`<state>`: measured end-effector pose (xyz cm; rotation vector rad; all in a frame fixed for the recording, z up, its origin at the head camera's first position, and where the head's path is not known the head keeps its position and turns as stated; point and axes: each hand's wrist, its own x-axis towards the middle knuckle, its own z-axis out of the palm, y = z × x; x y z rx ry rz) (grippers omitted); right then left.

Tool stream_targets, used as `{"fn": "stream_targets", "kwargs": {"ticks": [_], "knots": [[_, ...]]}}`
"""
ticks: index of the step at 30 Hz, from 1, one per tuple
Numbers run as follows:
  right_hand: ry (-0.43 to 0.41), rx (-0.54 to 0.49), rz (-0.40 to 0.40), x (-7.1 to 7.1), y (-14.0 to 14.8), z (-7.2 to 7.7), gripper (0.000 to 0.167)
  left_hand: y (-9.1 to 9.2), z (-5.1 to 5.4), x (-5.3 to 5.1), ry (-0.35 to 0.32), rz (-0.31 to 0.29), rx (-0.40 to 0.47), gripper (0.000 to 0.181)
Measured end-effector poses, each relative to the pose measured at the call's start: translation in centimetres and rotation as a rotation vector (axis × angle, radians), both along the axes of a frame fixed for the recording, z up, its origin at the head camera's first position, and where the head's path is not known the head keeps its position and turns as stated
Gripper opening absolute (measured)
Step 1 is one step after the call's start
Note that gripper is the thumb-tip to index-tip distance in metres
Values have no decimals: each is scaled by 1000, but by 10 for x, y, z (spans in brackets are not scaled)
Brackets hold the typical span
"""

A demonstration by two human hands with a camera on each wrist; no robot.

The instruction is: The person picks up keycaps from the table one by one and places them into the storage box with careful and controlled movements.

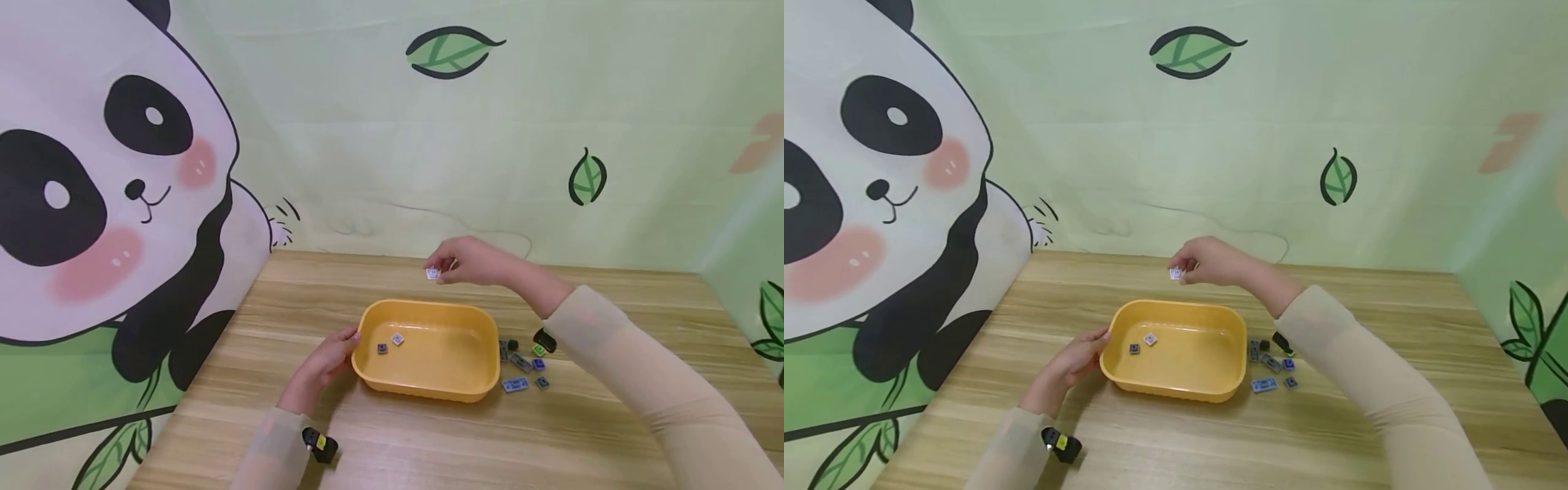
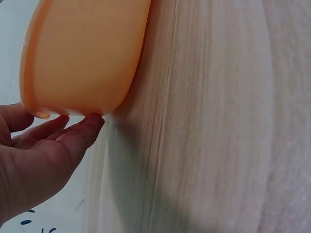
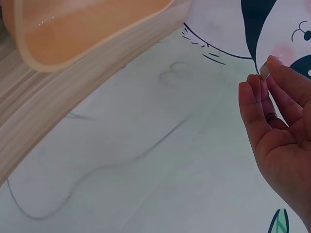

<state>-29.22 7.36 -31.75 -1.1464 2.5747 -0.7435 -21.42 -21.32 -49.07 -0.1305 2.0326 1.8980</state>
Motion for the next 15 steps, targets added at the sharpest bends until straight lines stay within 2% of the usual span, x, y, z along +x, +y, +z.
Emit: {"fn": "stream_targets", "kwargs": {"ticks": [8, 15], "knots": [[-43, 24, 74, -4, -24, -13, 30, -1, -1, 1, -8, 14, 4, 50], [-97, 95, 145, -6, -43, -27, 30, 0, 1, 1, -11, 19, -8, 50]]}}
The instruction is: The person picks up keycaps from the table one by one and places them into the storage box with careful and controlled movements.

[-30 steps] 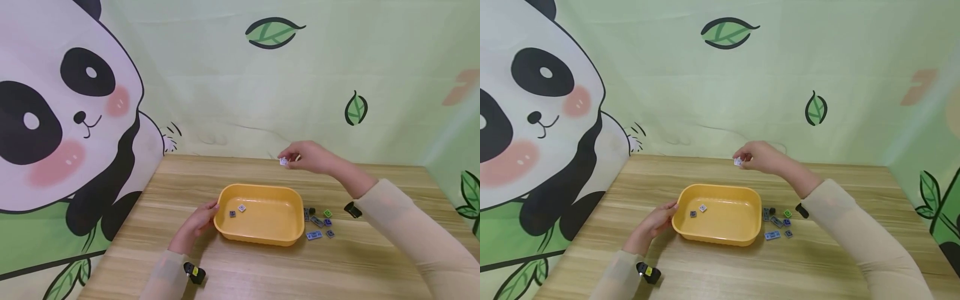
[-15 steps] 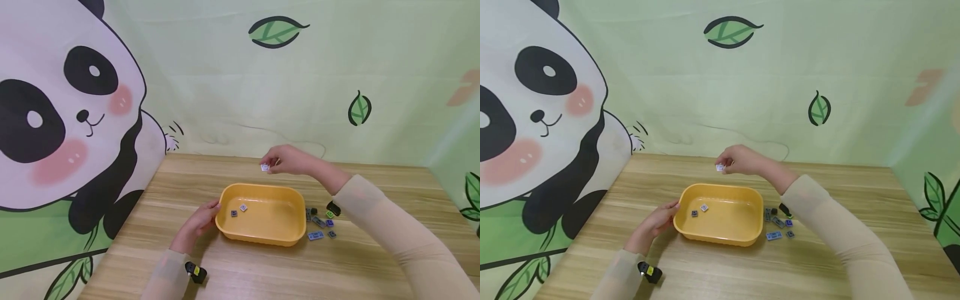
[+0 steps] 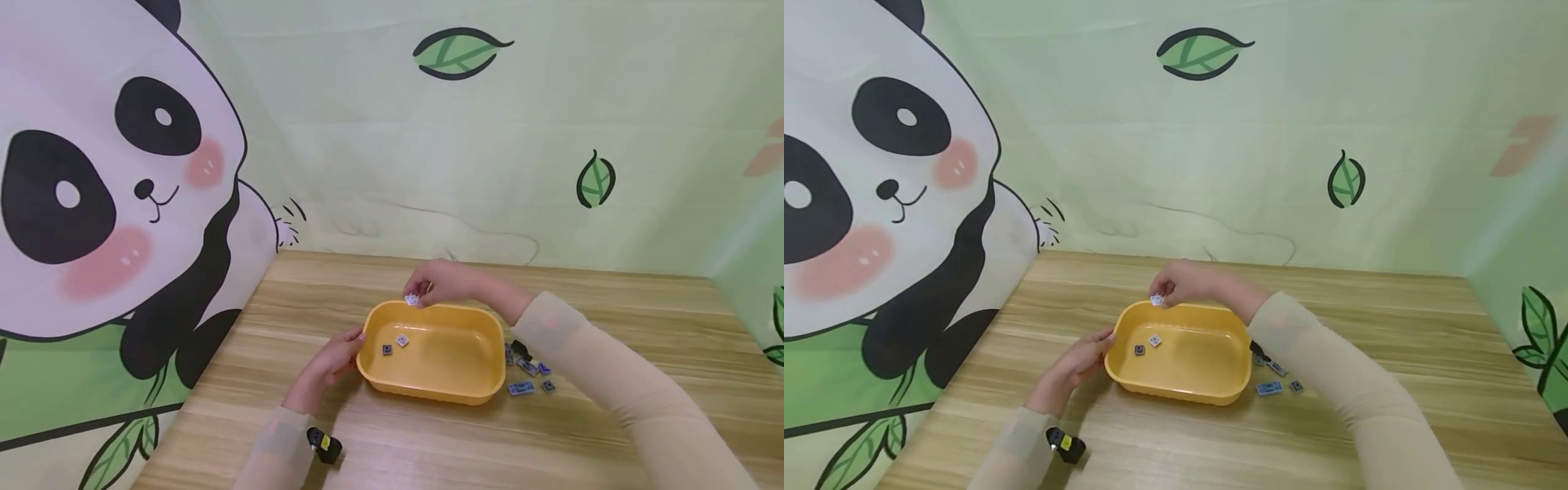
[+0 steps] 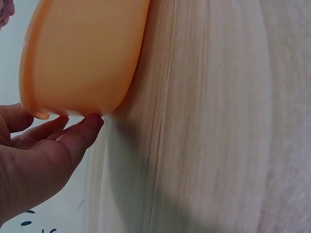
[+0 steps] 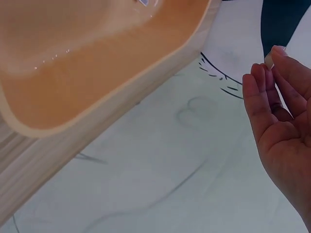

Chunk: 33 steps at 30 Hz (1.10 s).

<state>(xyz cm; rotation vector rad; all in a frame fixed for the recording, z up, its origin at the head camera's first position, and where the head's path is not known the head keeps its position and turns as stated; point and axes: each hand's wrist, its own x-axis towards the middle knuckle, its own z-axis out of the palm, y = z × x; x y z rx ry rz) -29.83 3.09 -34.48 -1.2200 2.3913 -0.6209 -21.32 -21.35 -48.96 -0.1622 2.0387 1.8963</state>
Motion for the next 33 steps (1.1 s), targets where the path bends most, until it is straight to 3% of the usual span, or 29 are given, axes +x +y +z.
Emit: {"fn": "stream_targets", "kwargs": {"ticks": [9, 23, 33], "knots": [[-30, 0, 63, -2, -13, -22, 30, 0, -2, -2, 18, 3, 32, 50], [-36, 22, 165, -3, -28, -55, 30, -1, -3, -2, 1, 22, 13, 50], [-65, 94, 220, 1, -39, -72, 28, -1, -4, -1, 5, 9, 22, 50]]}}
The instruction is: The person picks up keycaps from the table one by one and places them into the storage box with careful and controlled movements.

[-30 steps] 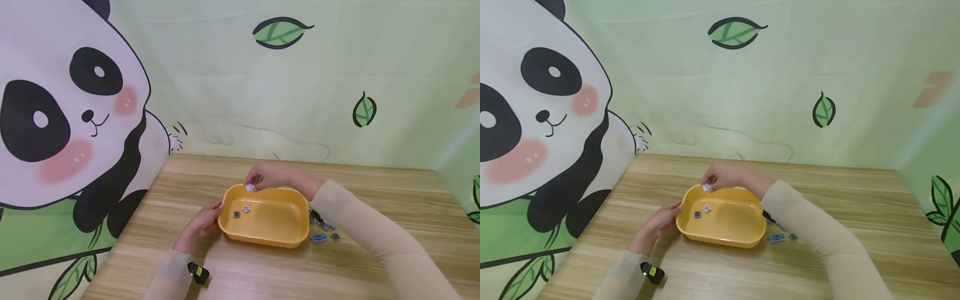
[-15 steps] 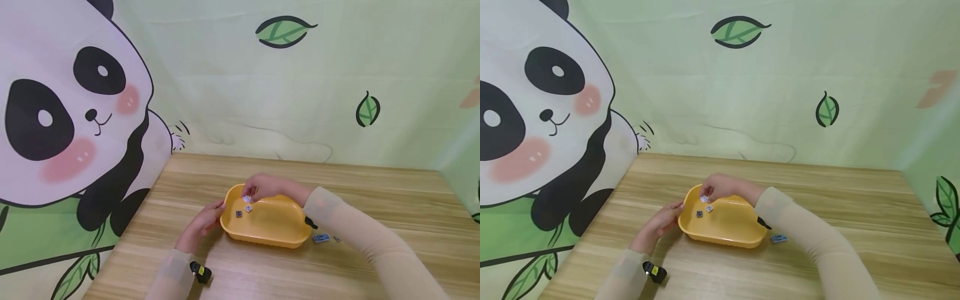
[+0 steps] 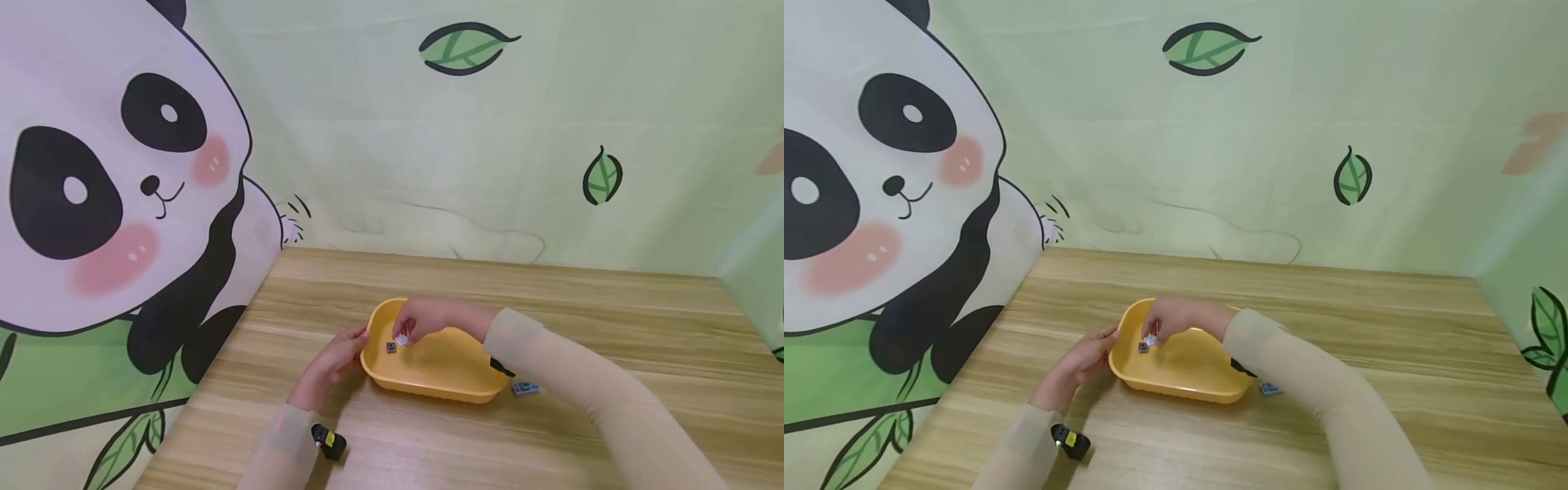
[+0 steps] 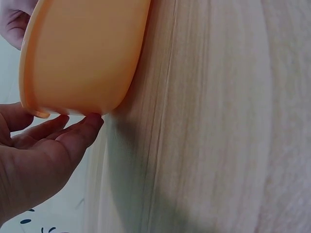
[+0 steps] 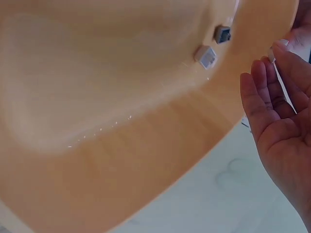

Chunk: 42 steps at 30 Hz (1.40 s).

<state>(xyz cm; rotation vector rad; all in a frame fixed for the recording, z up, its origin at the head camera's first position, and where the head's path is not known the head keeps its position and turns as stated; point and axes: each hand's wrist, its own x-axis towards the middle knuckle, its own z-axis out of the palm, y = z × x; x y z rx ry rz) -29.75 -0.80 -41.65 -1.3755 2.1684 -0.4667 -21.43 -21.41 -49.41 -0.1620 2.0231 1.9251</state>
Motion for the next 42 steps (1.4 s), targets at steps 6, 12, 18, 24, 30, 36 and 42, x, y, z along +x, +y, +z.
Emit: {"fn": "stream_targets", "kwargs": {"ticks": [6, 12, 18, 24, 30, 36, 42], "knots": [[14, 71, 8, 0, -7, -10, 28, 0, 1, 0, 3, -9, -14, 50], [9, 55, 42, 0, -11, -15, 30, 0, 4, 1, 7, -17, -14, 50], [12, 69, 68, 3, -17, -18, 31, -1, 2, 3, 5, -17, -18, 51], [34, 114, 86, 6, -20, -22, 28, -1, 1, 2, 10, -18, -18, 50], [49, 132, 112, 6, -22, -27, 25, -2, 1, 0, 21, -14, -7, 50], [32, 133, 142, 8, -22, -32, 24, 0, 2, 0, 4, -4, -21, 50], [65, 141, 162, 9, -25, -40, 26, 0, 3, 1, 0, 0, -24, 49]]}}
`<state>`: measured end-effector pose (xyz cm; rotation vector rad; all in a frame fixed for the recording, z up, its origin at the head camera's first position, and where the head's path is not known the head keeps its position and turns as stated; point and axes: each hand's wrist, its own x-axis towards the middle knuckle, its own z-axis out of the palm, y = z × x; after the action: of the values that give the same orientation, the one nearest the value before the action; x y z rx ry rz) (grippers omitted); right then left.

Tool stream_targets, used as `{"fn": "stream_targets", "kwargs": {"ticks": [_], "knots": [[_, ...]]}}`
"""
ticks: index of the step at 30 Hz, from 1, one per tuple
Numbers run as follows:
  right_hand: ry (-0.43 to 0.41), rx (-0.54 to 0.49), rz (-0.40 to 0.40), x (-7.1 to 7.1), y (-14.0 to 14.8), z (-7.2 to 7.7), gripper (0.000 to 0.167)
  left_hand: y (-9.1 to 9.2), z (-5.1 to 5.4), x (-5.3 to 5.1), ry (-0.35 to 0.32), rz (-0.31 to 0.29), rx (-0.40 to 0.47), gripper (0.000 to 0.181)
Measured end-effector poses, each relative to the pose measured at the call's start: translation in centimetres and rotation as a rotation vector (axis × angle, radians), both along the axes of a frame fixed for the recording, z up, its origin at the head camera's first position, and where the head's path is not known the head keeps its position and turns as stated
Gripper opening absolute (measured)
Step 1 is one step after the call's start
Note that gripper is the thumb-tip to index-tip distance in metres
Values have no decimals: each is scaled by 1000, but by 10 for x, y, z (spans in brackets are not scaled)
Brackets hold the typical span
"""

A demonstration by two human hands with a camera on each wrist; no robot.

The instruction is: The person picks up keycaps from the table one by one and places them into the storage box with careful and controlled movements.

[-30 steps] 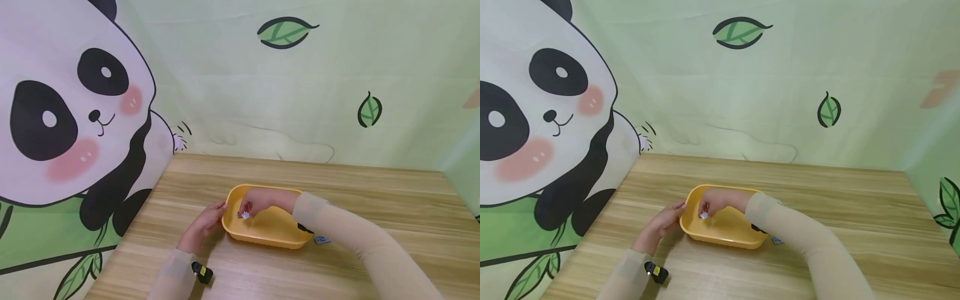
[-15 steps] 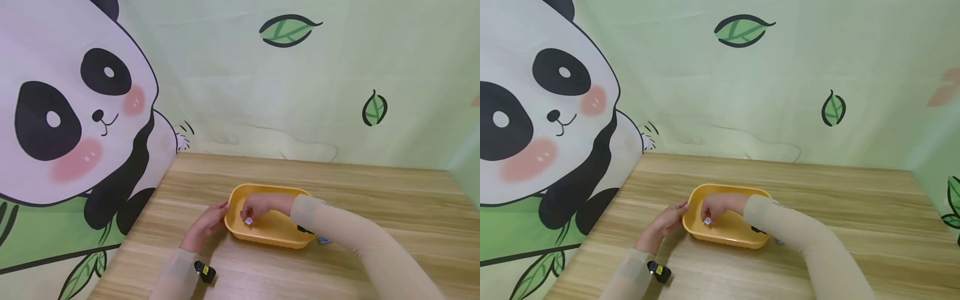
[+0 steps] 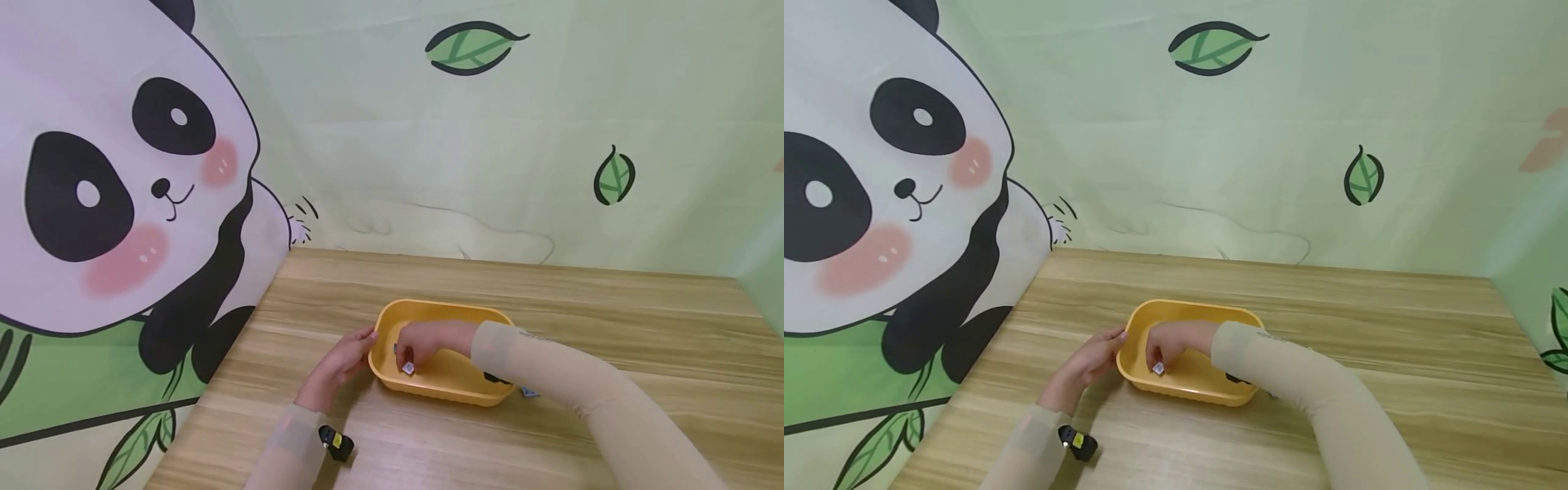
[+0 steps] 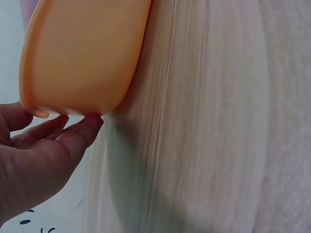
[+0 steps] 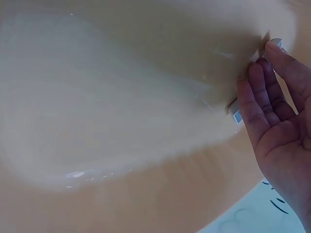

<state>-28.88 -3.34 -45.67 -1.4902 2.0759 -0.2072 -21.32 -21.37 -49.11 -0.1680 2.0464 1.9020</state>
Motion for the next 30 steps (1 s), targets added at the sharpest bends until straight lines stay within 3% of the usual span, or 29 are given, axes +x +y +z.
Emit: {"fn": "stream_targets", "kwargs": {"ticks": [9, 30], "knots": [[2, 6, -28, 1, -3, -5, 26, -2, -2, 0, 10, -27, 22, 50], [-30, 12, -38, -1, -3, -4, 27, -1, 0, 1, -6, -6, -2, 50]]}}
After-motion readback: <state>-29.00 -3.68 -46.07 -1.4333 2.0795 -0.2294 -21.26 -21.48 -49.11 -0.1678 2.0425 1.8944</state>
